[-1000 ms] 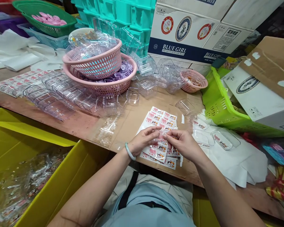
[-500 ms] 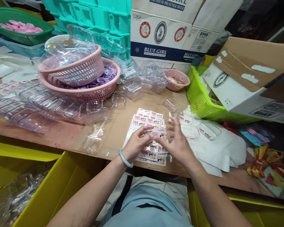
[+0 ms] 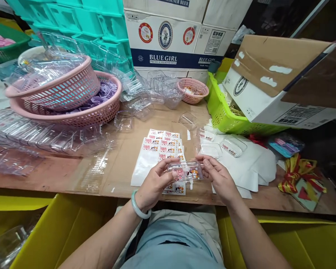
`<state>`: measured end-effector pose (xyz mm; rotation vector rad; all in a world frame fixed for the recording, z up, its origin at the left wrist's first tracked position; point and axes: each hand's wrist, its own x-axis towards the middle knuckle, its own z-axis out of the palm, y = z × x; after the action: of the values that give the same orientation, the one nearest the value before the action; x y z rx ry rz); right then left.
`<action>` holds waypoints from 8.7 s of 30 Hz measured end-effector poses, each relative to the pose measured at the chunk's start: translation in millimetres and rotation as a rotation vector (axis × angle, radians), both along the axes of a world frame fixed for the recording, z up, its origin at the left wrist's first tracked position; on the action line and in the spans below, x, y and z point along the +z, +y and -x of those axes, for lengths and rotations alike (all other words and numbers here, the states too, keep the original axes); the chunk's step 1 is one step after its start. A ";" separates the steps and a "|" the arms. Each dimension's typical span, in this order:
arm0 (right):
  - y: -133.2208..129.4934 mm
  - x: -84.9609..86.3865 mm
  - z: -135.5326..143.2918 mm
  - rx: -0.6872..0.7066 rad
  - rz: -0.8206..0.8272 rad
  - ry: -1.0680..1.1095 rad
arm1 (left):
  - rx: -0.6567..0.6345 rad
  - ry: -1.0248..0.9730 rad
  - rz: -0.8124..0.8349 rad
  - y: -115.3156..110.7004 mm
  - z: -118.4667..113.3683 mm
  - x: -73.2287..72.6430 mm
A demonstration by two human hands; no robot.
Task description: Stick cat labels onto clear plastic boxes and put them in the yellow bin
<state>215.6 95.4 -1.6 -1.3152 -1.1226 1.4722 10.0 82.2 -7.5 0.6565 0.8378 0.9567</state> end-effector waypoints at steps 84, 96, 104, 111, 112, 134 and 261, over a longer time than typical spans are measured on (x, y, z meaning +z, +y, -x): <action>63.5 -50.8 107.2 0.216 -0.334 -0.100 | 0.159 0.658 -0.461 32.0 59.1 -33.0; 67.0 -53.5 110.1 0.195 -0.281 -0.018 | 0.165 0.607 -0.395 31.0 57.4 -36.2; 67.1 -59.4 115.6 0.046 -0.211 0.074 | 0.176 0.589 -0.347 31.9 55.9 -38.1; 90.6 -39.2 94.1 -0.364 -0.403 0.156 | 0.529 0.831 -0.346 21.9 64.7 -39.5; 87.5 -34.9 92.5 -0.401 -0.530 0.069 | 0.605 0.872 -0.399 19.0 62.0 -35.2; 193.1 -18.3 32.9 -0.129 -0.507 -0.761 | 0.392 0.343 -0.207 44.9 35.3 -33.6; 76.1 -33.8 136.2 0.376 -0.975 -0.580 | 0.169 0.536 -0.453 27.5 80.2 -31.3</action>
<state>79.4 171.5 -35.4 -0.8282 -2.1842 0.5437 -70.2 109.8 -38.7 1.2859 1.1712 1.1566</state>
